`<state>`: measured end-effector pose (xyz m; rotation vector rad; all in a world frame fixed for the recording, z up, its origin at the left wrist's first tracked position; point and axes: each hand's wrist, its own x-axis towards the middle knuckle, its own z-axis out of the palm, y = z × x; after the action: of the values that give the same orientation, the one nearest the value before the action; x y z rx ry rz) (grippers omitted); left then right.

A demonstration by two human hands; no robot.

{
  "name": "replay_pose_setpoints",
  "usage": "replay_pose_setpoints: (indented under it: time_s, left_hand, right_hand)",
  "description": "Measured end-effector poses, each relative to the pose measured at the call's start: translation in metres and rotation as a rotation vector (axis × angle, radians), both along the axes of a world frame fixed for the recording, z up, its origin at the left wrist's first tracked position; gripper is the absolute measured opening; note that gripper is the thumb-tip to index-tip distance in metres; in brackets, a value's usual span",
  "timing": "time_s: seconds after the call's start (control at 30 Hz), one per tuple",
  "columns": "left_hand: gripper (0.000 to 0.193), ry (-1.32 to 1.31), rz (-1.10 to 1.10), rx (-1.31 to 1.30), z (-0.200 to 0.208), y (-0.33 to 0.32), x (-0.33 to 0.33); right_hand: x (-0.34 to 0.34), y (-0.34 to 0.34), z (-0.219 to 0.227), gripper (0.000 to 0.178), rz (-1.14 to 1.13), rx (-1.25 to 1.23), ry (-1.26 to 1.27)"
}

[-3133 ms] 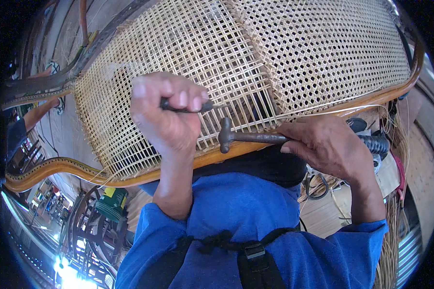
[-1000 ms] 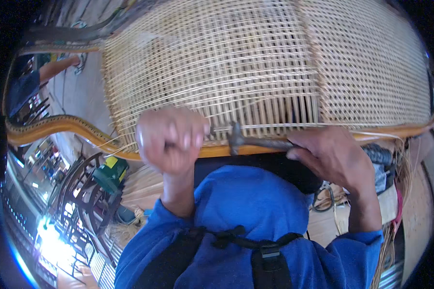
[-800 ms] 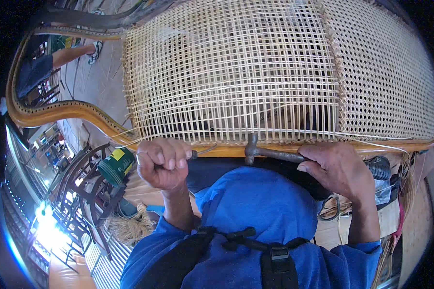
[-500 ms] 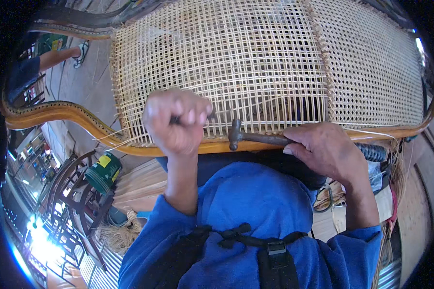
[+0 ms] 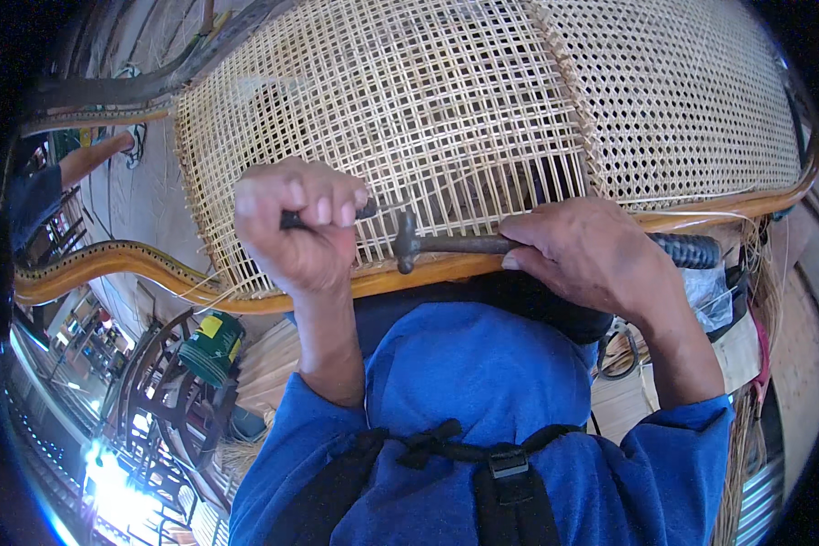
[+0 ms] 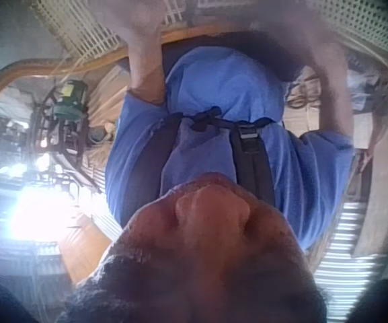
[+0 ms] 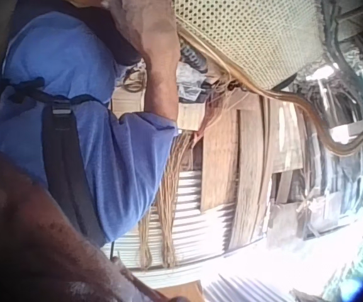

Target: The recorder is weaving the seat of a rattan chair frame using thin bamboo or rattan strips.

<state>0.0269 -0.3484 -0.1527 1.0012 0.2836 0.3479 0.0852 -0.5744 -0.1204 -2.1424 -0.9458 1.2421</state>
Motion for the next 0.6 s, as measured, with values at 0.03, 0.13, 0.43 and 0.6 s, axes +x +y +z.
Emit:
replay_pose_setpoints:
  time_s: [0.03, 0.13, 0.43, 0.6]
  left_hand:
    - [0.028, -0.001, 0.005, -0.050, 0.005, -0.005, 0.001]
    - [0.027, 0.013, -0.019, -0.115, 0.003, -0.014, 0.002]
    - [0.030, 0.086, -0.034, 0.115, 0.000, -0.028, 0.013]
    - [0.035, 0.071, -0.087, 0.154, 0.004, -0.021, 0.014]
  right_hand:
    - [-0.002, -0.006, 0.000, 0.021, -0.010, 0.001, 0.005]
    - [-0.007, -0.015, 0.001, 0.025, -0.058, 0.054, -0.046]
    - [0.004, -0.013, -0.005, 0.018, -0.025, 0.010, -0.002]
    - [0.001, -0.024, -0.002, 0.019, -0.081, 0.064, -0.049]
